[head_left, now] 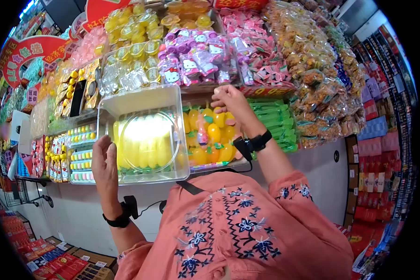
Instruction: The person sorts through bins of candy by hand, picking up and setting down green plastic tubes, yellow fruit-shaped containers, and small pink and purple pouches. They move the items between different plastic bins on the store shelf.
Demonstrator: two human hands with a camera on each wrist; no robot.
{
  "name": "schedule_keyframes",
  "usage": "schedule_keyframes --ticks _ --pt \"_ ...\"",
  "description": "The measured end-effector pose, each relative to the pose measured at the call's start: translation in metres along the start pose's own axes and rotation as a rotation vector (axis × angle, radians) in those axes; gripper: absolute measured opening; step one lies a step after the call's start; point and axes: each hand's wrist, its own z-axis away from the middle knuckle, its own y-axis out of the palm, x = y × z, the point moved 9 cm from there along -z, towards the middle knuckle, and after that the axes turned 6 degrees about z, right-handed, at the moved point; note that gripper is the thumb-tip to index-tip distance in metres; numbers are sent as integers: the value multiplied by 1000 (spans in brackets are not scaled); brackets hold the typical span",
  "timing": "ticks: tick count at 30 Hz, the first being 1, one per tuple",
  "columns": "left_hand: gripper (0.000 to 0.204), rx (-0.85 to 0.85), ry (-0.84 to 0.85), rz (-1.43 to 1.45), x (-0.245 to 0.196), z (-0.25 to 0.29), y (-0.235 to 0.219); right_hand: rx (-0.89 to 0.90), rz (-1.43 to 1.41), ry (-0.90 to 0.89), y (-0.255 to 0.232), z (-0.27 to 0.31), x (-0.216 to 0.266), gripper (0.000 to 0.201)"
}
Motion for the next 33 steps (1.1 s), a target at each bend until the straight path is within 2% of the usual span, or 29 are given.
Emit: schedule_keyframes --ticks 4,5,8,11,15,19,22,24,29,33 --pt "32 148 -60 5 -41 -11 29 -19 -95 -73 -41 -34 14 38" --pt "32 166 -76 79 -47 -16 36 -20 -111 -92 -49 -44 16 39" --pt "33 178 -54 3 -70 -27 57 -35 -139 -119 -65 -72 16 42" --pt "34 181 -92 58 -91 -33 87 0 -133 -122 -65 -90 17 44" --pt "34 254 -39 20 -112 -50 129 47 -153 -112 -56 -105 16 44" --pt "36 353 -111 85 -111 -72 165 134 -135 -92 -43 -107 24 46" --pt "39 383 -112 17 -120 -83 188 100 -141 -121 -42 -111 19 45" --pt "42 436 -115 51 -110 -92 206 105 -159 -73 -40 -113 12 46" --pt "38 507 -72 84 -109 -87 244 87 -141 -68 -34 -119 12 48" --pt "37 535 -92 81 -100 -76 251 117 -145 4 -31 -121 10 49"
